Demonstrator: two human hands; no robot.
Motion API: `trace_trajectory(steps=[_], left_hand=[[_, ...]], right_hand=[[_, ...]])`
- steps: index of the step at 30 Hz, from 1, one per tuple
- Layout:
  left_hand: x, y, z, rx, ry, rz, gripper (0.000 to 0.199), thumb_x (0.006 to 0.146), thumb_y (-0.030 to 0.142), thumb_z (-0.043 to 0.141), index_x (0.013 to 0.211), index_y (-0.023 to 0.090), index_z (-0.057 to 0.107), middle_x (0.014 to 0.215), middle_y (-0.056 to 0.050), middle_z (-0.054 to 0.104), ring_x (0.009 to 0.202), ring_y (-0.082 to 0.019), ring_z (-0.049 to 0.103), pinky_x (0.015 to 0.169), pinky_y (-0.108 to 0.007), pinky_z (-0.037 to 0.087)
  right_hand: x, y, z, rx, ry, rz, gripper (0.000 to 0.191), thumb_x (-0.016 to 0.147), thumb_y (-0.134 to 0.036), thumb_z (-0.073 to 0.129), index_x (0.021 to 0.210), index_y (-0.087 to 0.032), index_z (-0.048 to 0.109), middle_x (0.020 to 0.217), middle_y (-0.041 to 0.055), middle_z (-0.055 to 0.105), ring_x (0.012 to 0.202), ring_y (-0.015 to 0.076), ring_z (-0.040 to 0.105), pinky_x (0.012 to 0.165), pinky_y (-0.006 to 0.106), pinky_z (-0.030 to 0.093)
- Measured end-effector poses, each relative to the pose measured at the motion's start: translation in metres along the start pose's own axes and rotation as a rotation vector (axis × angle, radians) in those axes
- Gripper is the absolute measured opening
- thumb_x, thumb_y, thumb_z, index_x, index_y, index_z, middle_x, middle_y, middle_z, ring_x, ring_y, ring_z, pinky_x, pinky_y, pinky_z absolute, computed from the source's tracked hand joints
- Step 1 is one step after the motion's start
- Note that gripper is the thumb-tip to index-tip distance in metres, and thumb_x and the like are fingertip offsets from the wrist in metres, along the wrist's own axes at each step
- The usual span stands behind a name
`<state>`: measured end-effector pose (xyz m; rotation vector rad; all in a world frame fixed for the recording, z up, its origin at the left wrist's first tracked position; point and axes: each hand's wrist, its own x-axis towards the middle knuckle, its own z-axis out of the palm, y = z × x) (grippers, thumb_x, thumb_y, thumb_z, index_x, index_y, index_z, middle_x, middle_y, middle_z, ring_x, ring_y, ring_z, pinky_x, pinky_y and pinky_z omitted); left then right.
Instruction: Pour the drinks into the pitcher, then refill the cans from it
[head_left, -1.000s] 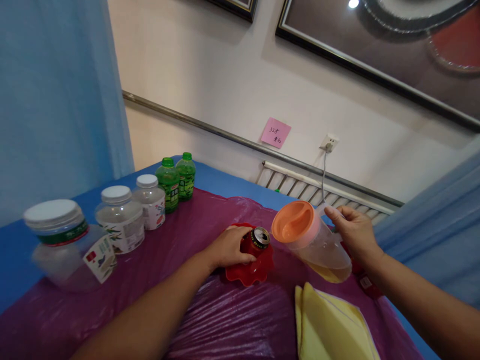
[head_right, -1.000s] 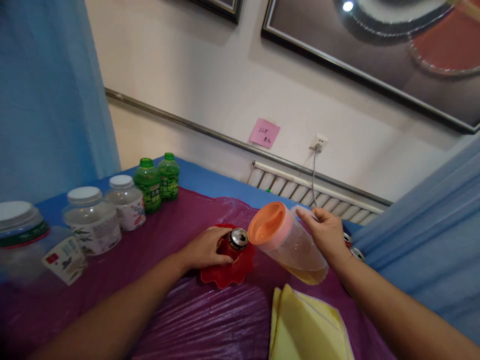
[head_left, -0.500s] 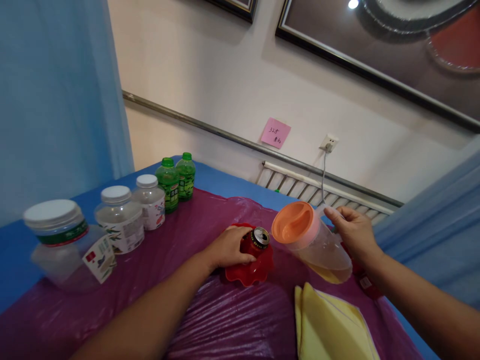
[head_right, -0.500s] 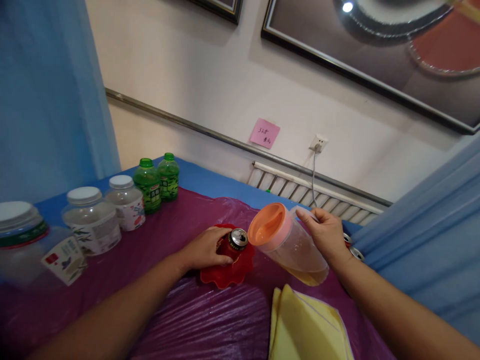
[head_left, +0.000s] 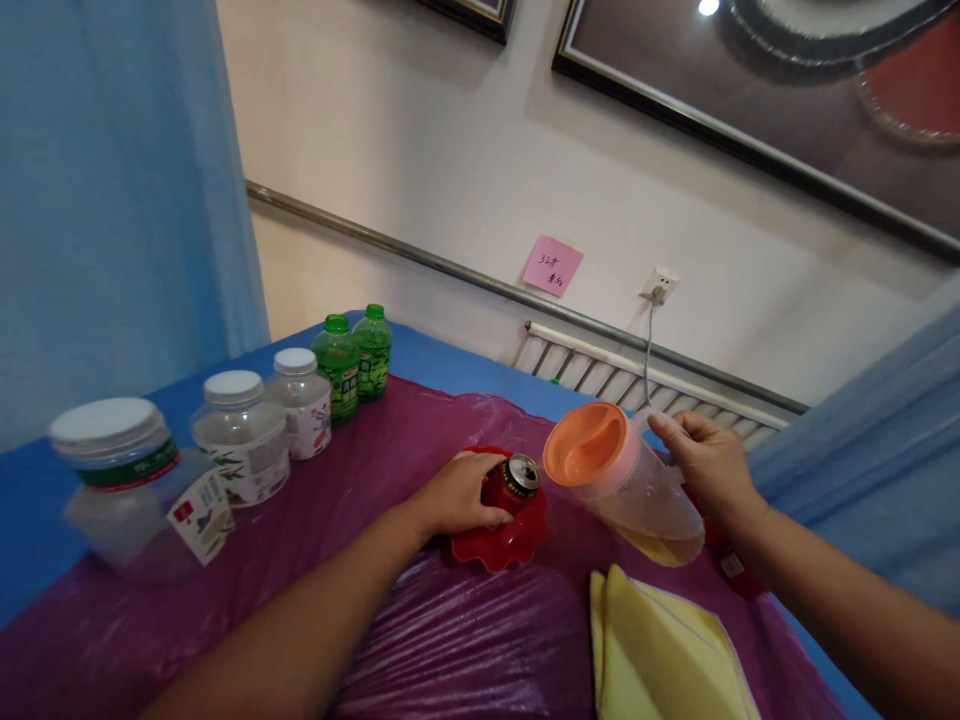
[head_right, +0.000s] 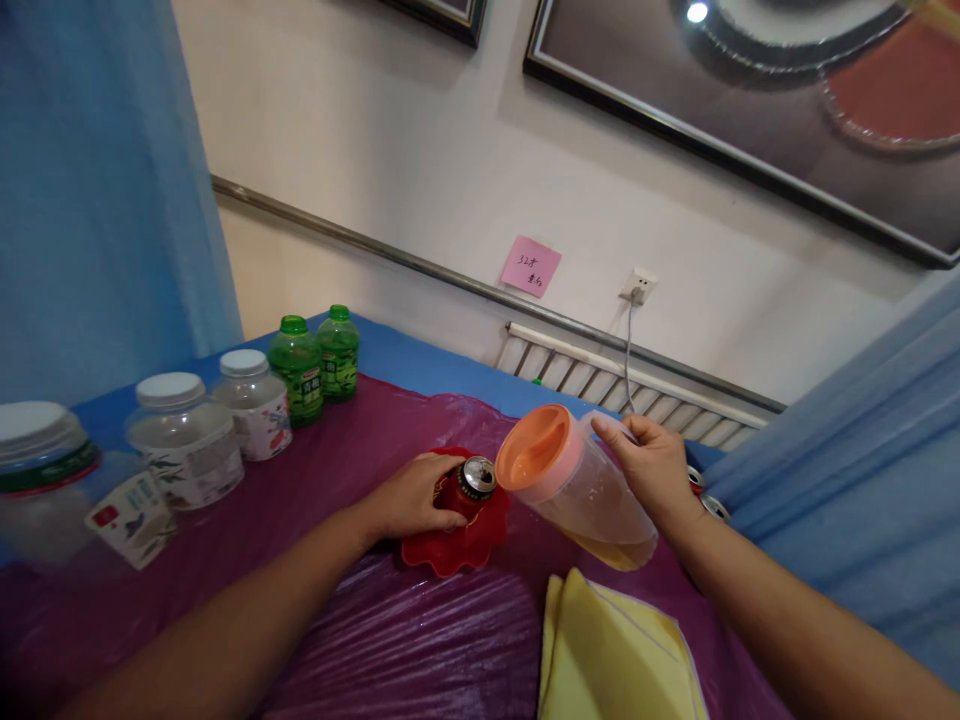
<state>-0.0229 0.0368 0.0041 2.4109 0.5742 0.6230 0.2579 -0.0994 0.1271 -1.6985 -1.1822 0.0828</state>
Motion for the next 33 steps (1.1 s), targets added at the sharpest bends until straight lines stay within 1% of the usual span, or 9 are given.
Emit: trace_trajectory(steps=[4, 9, 15, 20, 27, 33], left_hand=[[-0.0001, -0.0004, 0.0005, 0.007, -0.001, -0.005, 0.065, 0.068, 0.041, 0.085, 0.128, 0.027, 0.066, 0.124, -0.005, 0.073, 0.113, -0.032, 0.065, 0.103, -0.041, 0.045], [-0.0003, -0.0008, 0.0006, 0.013, 0.0, -0.005, 0.066, 0.067, 0.04, 0.086, 0.129, 0.027, 0.066, 0.124, -0.005, 0.073, 0.114, -0.032, 0.065, 0.103, -0.042, 0.045], [-0.0002, -0.0011, 0.0004, -0.016, -0.001, -0.005, 0.066, 0.068, 0.042, 0.084, 0.13, 0.028, 0.065, 0.126, -0.006, 0.072, 0.115, -0.034, 0.065, 0.105, -0.044, 0.044], [-0.0004, -0.0021, 0.0008, -0.029, -0.002, -0.004, 0.065, 0.068, 0.044, 0.083, 0.128, 0.028, 0.066, 0.125, -0.005, 0.072, 0.114, -0.034, 0.065, 0.105, -0.045, 0.044], [-0.0002, -0.0011, 0.0009, -0.005, -0.006, -0.003, 0.064, 0.068, 0.04, 0.084, 0.128, 0.028, 0.066, 0.123, -0.006, 0.073, 0.113, -0.033, 0.065, 0.103, -0.044, 0.045], [0.0, -0.0023, 0.0014, -0.007, -0.001, -0.011, 0.065, 0.067, 0.042, 0.084, 0.127, 0.027, 0.066, 0.123, -0.005, 0.073, 0.113, -0.032, 0.065, 0.103, -0.042, 0.045]], right_hand=[[-0.0004, -0.0025, -0.0002, -0.005, -0.006, -0.004, 0.058, 0.07, -0.073, 0.073, 0.053, -0.023, 0.048, 0.051, -0.0051, 0.037, 0.05, 0.0108, 0.033, 0.044, 0.025, 0.028], [0.0003, -0.0025, -0.0008, -0.034, -0.01, -0.048, 0.06, 0.071, -0.075, 0.071, 0.051, -0.023, 0.047, 0.05, -0.0047, 0.036, 0.049, 0.0112, 0.032, 0.044, 0.026, 0.027], [0.0002, 0.0022, -0.0015, -0.025, -0.008, -0.031, 0.059, 0.071, -0.074, 0.072, 0.052, -0.022, 0.05, 0.051, -0.0047, 0.039, 0.049, 0.0113, 0.034, 0.045, 0.026, 0.029], [-0.0006, 0.0009, -0.0014, -0.017, -0.006, -0.048, 0.059, 0.07, -0.074, 0.073, 0.053, -0.023, 0.05, 0.05, -0.0048, 0.039, 0.048, 0.0111, 0.035, 0.044, 0.026, 0.029], [-0.0011, -0.0009, -0.0018, -0.014, -0.006, -0.022, 0.059, 0.069, -0.074, 0.073, 0.052, -0.023, 0.05, 0.05, -0.0046, 0.04, 0.049, 0.0112, 0.035, 0.044, 0.026, 0.029], [-0.001, -0.0008, -0.0023, -0.029, -0.006, -0.046, 0.059, 0.071, -0.074, 0.072, 0.052, -0.023, 0.049, 0.05, -0.0049, 0.039, 0.049, 0.0111, 0.034, 0.045, 0.025, 0.029]])
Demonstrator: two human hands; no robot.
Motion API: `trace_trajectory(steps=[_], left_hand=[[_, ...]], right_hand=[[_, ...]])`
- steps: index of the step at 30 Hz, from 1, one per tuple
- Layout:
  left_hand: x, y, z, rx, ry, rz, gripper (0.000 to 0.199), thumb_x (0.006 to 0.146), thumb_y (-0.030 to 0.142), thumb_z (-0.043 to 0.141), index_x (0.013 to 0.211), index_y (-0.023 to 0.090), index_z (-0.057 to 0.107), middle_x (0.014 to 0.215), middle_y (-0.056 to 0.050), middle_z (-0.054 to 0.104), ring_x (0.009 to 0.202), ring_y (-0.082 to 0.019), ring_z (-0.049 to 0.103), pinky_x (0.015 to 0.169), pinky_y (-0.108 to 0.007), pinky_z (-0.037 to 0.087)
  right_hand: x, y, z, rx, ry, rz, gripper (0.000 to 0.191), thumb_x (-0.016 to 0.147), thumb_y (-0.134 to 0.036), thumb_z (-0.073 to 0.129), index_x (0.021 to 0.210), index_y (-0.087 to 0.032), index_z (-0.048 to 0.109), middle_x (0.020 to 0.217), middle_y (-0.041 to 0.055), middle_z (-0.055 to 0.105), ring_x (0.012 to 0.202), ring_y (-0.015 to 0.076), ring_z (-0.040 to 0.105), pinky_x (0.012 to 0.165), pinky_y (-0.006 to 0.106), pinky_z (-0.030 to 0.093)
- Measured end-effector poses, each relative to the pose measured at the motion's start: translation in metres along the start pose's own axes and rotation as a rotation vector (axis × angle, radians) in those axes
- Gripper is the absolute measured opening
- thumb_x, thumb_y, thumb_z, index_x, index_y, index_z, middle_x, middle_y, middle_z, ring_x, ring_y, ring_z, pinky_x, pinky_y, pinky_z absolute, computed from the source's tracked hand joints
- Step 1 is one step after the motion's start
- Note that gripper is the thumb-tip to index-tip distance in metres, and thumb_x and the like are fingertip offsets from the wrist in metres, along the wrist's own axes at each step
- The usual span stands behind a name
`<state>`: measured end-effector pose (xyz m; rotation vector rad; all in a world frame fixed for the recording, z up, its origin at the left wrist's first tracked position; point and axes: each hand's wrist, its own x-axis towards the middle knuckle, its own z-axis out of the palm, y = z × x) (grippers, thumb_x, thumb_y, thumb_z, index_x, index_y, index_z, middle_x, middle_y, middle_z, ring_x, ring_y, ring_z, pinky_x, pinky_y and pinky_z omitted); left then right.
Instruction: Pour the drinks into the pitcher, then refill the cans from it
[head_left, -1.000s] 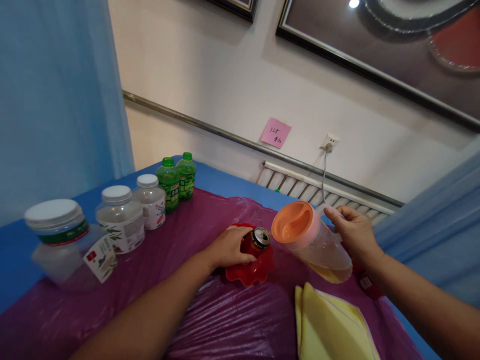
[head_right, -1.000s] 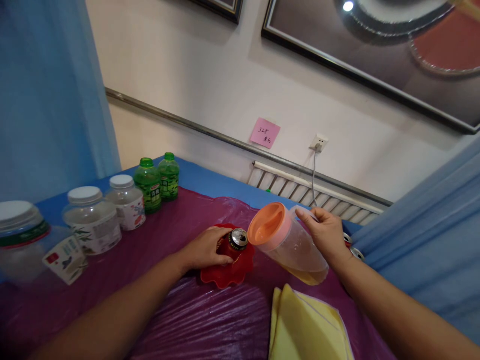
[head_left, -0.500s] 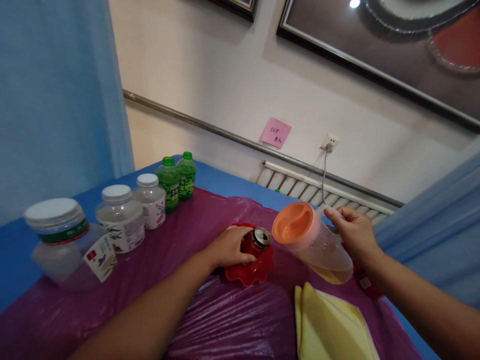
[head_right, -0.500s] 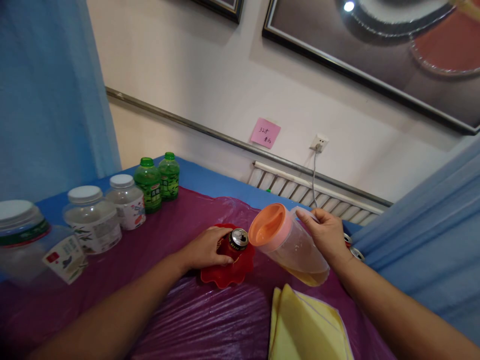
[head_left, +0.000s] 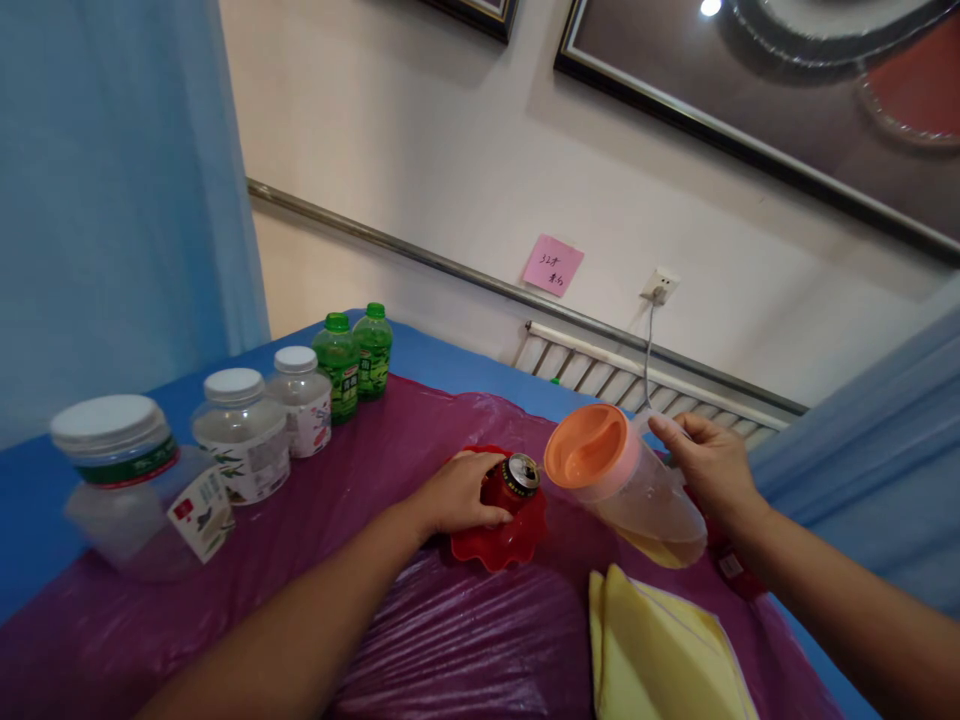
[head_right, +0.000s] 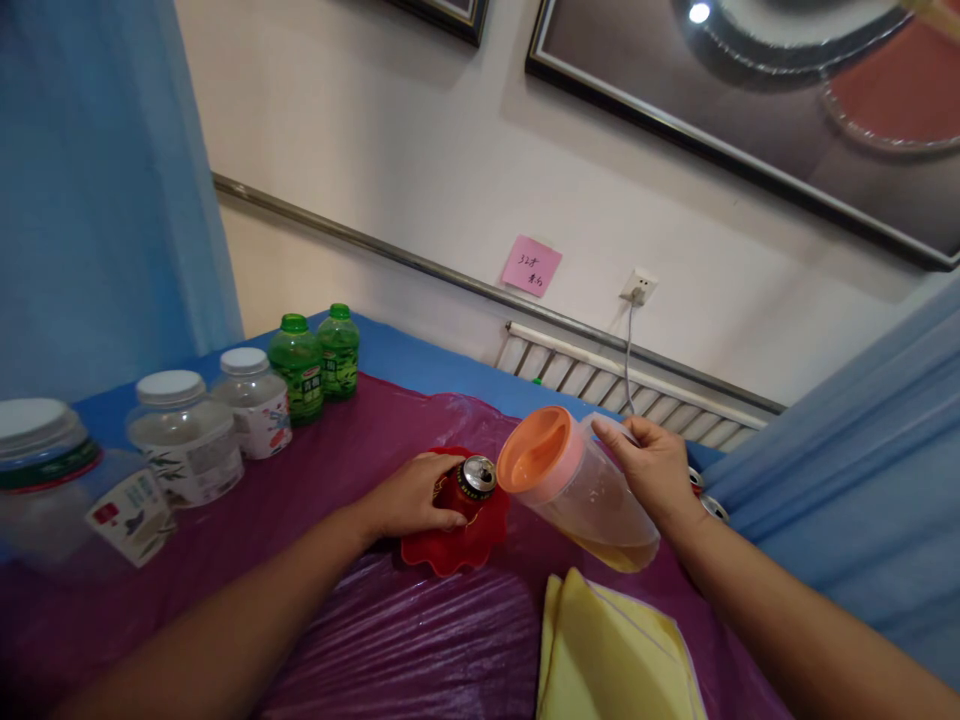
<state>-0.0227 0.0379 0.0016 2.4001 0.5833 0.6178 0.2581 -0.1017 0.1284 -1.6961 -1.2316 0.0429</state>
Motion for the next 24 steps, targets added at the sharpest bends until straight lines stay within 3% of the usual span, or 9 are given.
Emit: trace_trajectory(steps=[24], left_hand=[[-0.001, -0.0007, 0.0007, -0.022, 0.006, 0.006, 0.067, 0.068, 0.043, 0.083, 0.131, 0.028, 0.064, 0.127, -0.006, 0.072, 0.116, -0.034, 0.064, 0.105, -0.044, 0.044]], right_hand=[[-0.0022, 0.0023, -0.0002, 0.027, -0.013, 0.054, 0.058, 0.069, -0.073, 0.075, 0.054, -0.022, 0.052, 0.052, -0.0045, 0.041, 0.051, 0.0112, 0.036, 0.046, 0.025, 0.03]])
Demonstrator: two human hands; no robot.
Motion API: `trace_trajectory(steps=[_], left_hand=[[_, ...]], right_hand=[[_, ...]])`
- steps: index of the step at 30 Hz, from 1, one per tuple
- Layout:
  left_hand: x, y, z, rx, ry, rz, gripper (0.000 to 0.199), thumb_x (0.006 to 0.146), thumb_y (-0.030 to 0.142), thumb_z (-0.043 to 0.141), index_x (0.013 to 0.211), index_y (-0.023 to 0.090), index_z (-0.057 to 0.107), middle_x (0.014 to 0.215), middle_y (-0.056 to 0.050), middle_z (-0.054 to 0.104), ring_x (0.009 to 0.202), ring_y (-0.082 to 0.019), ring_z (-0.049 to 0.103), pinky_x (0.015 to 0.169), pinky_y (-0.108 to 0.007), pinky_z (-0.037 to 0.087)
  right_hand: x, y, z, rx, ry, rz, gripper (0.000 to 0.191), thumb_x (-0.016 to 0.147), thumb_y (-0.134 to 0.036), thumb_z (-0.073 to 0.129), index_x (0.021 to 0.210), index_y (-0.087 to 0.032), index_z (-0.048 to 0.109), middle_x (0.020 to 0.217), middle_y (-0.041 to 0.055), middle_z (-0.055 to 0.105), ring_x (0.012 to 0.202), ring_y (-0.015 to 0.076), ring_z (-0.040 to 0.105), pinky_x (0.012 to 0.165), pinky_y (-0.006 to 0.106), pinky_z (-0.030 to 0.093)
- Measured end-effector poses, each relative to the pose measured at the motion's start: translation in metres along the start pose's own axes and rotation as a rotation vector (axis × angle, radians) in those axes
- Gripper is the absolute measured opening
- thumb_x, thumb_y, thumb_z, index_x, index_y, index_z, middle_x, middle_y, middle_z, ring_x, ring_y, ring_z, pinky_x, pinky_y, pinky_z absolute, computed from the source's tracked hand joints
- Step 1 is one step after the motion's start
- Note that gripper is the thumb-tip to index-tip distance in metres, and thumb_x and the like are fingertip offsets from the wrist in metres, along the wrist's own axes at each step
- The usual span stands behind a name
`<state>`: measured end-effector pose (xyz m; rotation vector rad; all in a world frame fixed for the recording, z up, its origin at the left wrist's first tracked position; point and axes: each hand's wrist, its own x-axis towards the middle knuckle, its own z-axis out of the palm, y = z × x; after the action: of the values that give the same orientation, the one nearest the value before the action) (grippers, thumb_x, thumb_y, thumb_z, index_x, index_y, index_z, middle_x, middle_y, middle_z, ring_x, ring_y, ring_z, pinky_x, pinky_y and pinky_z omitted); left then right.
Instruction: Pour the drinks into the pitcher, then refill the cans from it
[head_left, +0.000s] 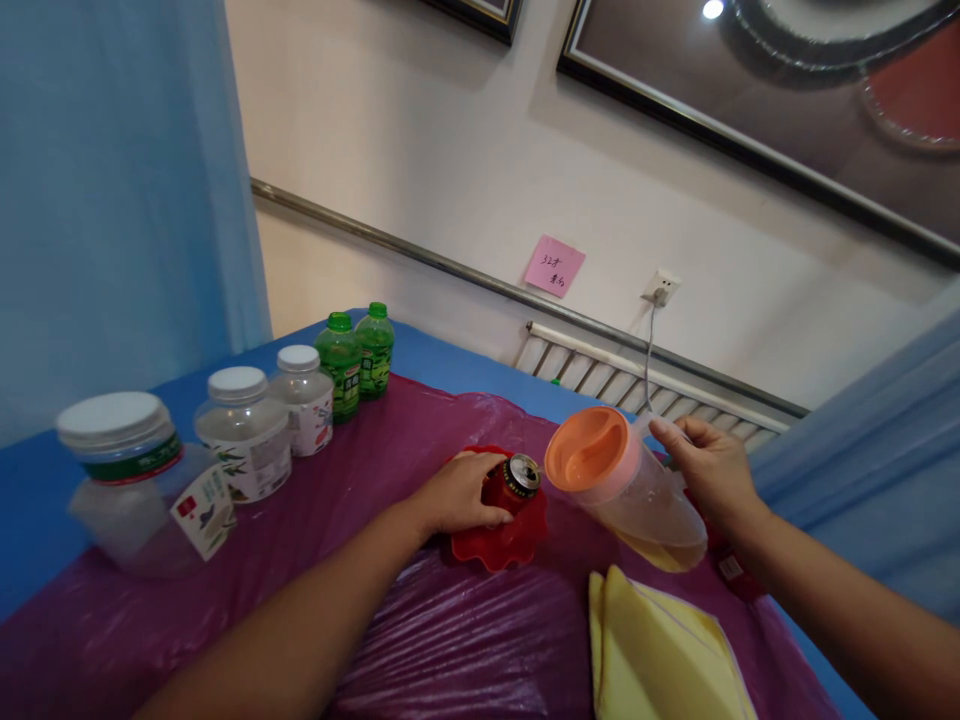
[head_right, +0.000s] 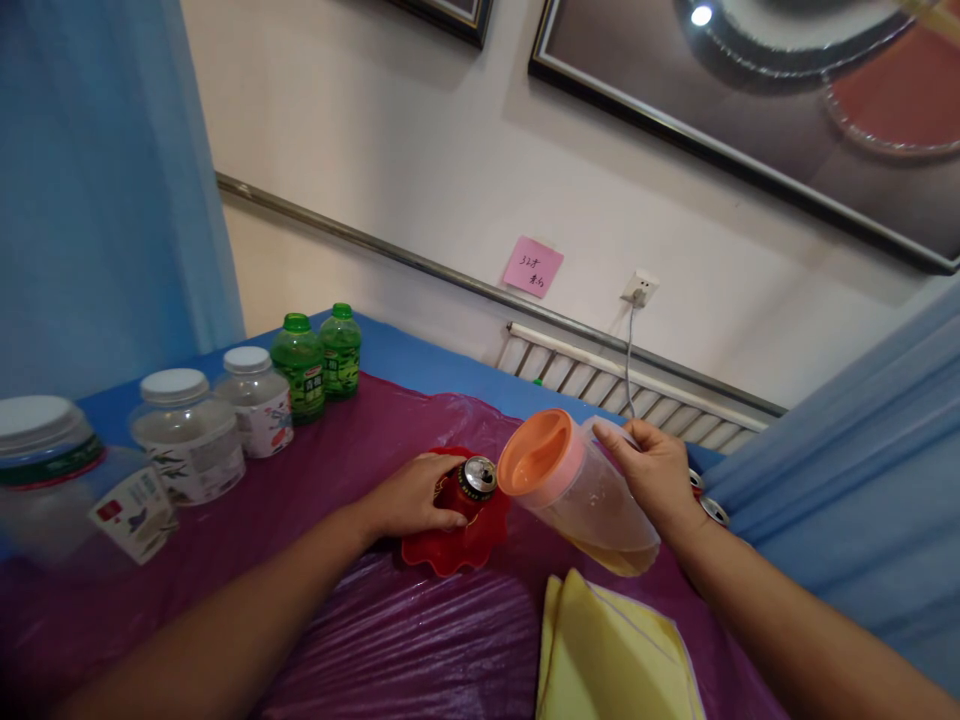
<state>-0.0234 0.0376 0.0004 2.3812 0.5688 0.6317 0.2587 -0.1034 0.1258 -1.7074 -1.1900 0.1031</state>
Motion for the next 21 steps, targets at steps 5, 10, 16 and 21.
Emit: trace_trajectory(steps=[5, 10, 16, 21], left_hand=[[0.0004, 0.0006, 0.0, 0.007, -0.01, -0.003, 0.067, 0.068, 0.042, 0.083, 0.13, 0.027, 0.065, 0.126, -0.006, 0.072, 0.116, -0.033, 0.065, 0.104, -0.042, 0.045], [0.0007, 0.0013, -0.0003, 0.002, -0.006, -0.012, 0.067, 0.067, 0.043, 0.083, 0.13, 0.028, 0.065, 0.127, -0.005, 0.072, 0.117, -0.033, 0.065, 0.105, -0.042, 0.044], [0.0, 0.0009, 0.0003, -0.019, 0.006, -0.007, 0.069, 0.067, 0.042, 0.083, 0.131, 0.028, 0.065, 0.127, -0.006, 0.072, 0.117, -0.034, 0.065, 0.105, -0.043, 0.044], [-0.0002, 0.0008, 0.0007, -0.034, 0.01, 0.0, 0.068, 0.067, 0.04, 0.083, 0.131, 0.028, 0.065, 0.127, -0.006, 0.072, 0.117, -0.033, 0.065, 0.104, -0.043, 0.045]], right_hand=[[0.001, 0.0014, 0.0002, 0.003, 0.008, 0.004, 0.058, 0.068, -0.074, 0.075, 0.055, -0.021, 0.053, 0.052, -0.0048, 0.04, 0.051, 0.0108, 0.035, 0.046, 0.025, 0.029], [0.0017, 0.0031, -0.0008, 0.024, 0.008, 0.001, 0.057, 0.067, -0.074, 0.076, 0.056, -0.022, 0.055, 0.052, -0.0049, 0.041, 0.051, 0.0109, 0.036, 0.045, 0.025, 0.029], [0.0, 0.0043, -0.0016, 0.019, -0.003, -0.004, 0.06, 0.067, -0.074, 0.076, 0.053, -0.021, 0.052, 0.051, -0.0045, 0.041, 0.051, 0.0105, 0.035, 0.046, 0.025, 0.029], [0.0, 0.0056, -0.0006, 0.021, -0.007, 0.006, 0.059, 0.067, -0.075, 0.076, 0.054, -0.021, 0.054, 0.051, -0.0039, 0.043, 0.05, 0.0112, 0.037, 0.046, 0.025, 0.03]])
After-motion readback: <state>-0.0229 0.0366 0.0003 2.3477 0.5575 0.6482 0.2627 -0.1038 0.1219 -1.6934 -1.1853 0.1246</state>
